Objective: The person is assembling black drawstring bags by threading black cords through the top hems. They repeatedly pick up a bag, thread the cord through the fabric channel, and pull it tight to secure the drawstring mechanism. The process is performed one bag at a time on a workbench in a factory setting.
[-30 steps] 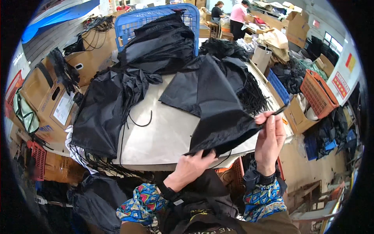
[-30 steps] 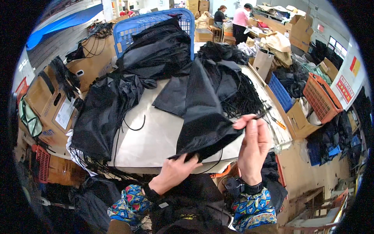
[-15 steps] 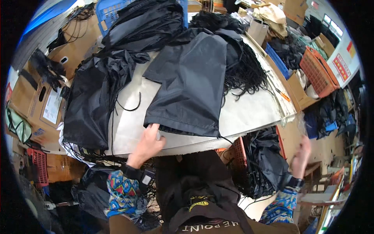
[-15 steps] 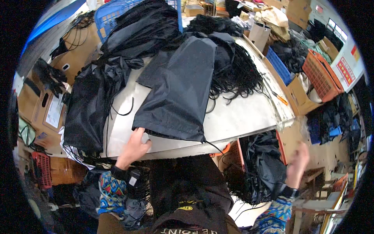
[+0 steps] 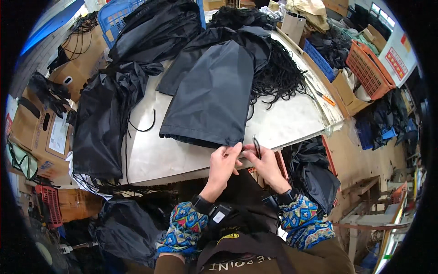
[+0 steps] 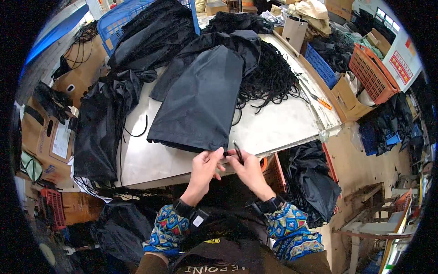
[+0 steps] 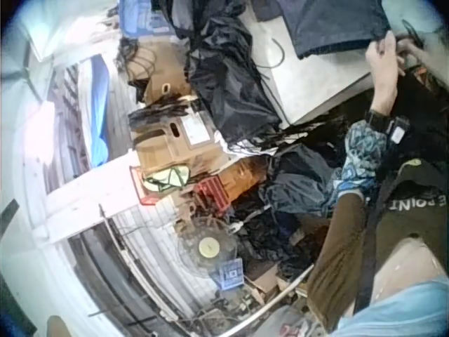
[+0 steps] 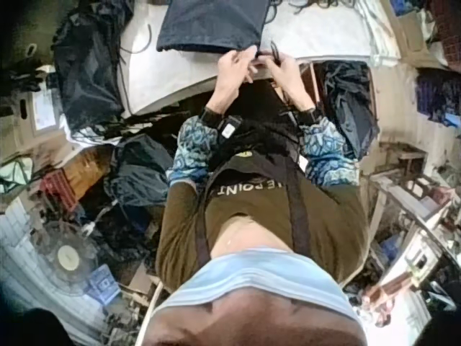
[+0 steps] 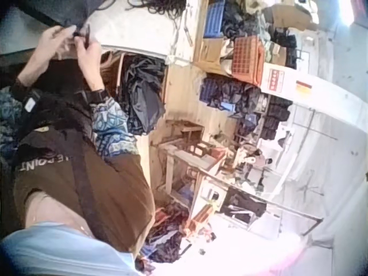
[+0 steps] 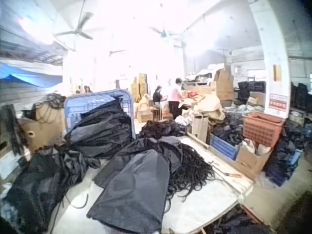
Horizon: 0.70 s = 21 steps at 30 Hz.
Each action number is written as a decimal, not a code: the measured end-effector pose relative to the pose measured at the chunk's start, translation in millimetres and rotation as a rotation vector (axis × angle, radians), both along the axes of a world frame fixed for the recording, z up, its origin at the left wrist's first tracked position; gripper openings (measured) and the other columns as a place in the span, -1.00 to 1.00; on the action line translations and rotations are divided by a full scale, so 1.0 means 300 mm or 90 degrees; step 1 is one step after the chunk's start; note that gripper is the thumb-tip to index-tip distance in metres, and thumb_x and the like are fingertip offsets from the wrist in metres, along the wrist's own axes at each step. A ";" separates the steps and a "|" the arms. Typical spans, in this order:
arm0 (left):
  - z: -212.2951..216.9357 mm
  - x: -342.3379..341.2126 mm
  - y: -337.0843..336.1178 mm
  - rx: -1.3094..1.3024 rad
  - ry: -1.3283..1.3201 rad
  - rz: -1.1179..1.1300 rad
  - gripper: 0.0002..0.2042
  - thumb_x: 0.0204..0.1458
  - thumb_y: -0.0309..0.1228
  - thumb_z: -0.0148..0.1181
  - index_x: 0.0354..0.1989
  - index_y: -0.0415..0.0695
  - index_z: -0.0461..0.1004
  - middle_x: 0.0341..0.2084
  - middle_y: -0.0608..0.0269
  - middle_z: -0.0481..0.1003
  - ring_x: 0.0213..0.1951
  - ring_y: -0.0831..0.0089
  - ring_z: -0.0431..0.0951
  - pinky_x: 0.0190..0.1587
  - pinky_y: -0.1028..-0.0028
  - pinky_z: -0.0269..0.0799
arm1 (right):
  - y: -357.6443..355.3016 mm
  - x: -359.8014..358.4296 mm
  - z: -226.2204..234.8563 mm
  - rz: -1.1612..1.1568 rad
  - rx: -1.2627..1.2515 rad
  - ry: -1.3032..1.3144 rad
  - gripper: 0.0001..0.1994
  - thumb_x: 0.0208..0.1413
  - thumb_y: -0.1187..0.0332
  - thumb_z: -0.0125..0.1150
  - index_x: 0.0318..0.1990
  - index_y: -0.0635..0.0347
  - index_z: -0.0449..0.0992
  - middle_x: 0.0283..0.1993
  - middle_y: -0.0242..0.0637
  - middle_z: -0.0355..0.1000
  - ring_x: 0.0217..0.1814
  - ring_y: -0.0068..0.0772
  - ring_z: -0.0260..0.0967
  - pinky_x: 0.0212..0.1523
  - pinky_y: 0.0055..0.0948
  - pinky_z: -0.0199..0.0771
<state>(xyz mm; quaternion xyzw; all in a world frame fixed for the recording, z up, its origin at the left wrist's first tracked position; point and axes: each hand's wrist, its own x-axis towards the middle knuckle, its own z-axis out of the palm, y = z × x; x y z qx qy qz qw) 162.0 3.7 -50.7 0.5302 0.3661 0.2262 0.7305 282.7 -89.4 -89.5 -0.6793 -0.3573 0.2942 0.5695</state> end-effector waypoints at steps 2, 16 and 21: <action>-0.025 0.008 0.015 -0.006 -0.014 0.041 -0.77 0.09 -0.34 0.09 -0.36 -0.32 0.40 -0.50 0.17 0.50 -0.56 0.58 0.48 -0.67 0.64 0.30 | 0.012 -0.033 0.037 -0.026 -0.012 -0.051 -0.72 0.06 0.36 0.17 -0.13 0.38 0.46 -0.46 -0.27 0.47 -0.44 -0.61 0.34 -0.37 -0.55 0.36; 0.039 -0.104 0.018 0.511 0.077 0.038 -0.81 0.09 -0.41 0.10 -0.35 -0.34 0.50 -0.50 0.12 0.50 -0.48 0.48 0.52 -0.49 0.50 0.41 | 0.024 -0.115 0.163 -0.019 0.015 -0.175 -0.85 0.03 0.45 0.18 -0.31 0.38 0.52 -0.53 -0.47 0.42 -0.52 -0.71 0.28 -0.49 -0.61 0.31; 0.066 -0.126 0.017 -0.029 -0.141 0.013 -0.82 0.13 -0.39 0.07 -0.31 -0.28 0.48 -0.37 0.08 0.54 -0.40 0.40 0.57 -0.50 0.53 0.46 | 0.006 -0.113 0.172 0.020 0.097 0.196 -0.82 0.09 0.43 0.14 -0.17 0.30 0.43 -0.51 -0.53 0.33 -0.59 -0.72 0.17 -0.54 -0.63 0.23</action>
